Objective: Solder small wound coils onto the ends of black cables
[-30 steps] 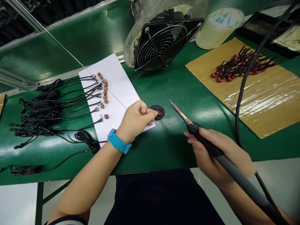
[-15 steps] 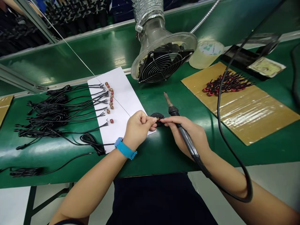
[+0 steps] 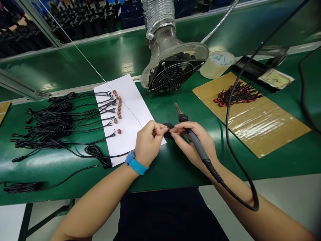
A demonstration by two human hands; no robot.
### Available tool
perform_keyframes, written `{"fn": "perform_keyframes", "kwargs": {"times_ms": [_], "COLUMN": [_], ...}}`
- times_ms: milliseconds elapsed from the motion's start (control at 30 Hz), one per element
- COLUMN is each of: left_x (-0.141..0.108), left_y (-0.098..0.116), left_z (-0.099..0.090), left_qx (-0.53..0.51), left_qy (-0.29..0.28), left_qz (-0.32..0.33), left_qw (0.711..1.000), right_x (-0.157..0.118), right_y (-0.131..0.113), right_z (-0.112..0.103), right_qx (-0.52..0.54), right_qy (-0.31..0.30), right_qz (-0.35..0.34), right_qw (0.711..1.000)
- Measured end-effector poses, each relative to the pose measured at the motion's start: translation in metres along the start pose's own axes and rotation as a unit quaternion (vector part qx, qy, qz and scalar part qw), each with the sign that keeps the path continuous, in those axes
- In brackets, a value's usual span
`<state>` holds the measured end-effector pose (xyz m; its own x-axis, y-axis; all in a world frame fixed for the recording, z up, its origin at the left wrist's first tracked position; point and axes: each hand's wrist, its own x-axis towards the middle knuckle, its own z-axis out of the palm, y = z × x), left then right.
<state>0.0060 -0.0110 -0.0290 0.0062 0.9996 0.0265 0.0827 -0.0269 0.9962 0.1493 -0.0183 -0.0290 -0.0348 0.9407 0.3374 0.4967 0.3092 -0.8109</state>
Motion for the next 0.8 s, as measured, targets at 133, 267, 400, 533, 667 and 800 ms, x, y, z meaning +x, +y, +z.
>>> {"fn": "perform_keyframes", "kwargs": {"times_ms": [133, 267, 400, 533, 667, 800], "left_x": [0.0, 0.002, 0.004, 0.005, 0.006, 0.011], "left_y": [0.003, 0.005, 0.005, 0.002, 0.001, 0.011], "left_z": [-0.004, -0.008, -0.009, -0.007, -0.007, -0.014], "left_qx": [0.093, 0.113, 0.079, 0.05, 0.012, 0.175], "left_qy": [-0.03, -0.063, -0.076, -0.081, -0.076, -0.118], "left_qz": [0.069, 0.083, 0.068, 0.041, -0.014, -0.012], "left_qw": [0.993, 0.988, 0.992, 0.995, 0.997, 0.977], "right_x": [-0.001, -0.001, 0.001, 0.003, 0.002, 0.001], "right_y": [0.001, 0.002, 0.002, 0.002, 0.005, 0.013], "right_z": [0.001, 0.002, 0.002, 0.001, 0.0, -0.001], "right_qx": [0.01, 0.023, 0.03, 0.004, -0.031, -0.034], "right_qy": [0.005, 0.006, 0.009, 0.002, -0.008, -0.039], "right_qz": [0.009, 0.013, 0.004, -0.021, -0.071, -0.112], "right_qw": [1.0, 1.0, 0.999, 1.0, 0.997, 0.992]}}
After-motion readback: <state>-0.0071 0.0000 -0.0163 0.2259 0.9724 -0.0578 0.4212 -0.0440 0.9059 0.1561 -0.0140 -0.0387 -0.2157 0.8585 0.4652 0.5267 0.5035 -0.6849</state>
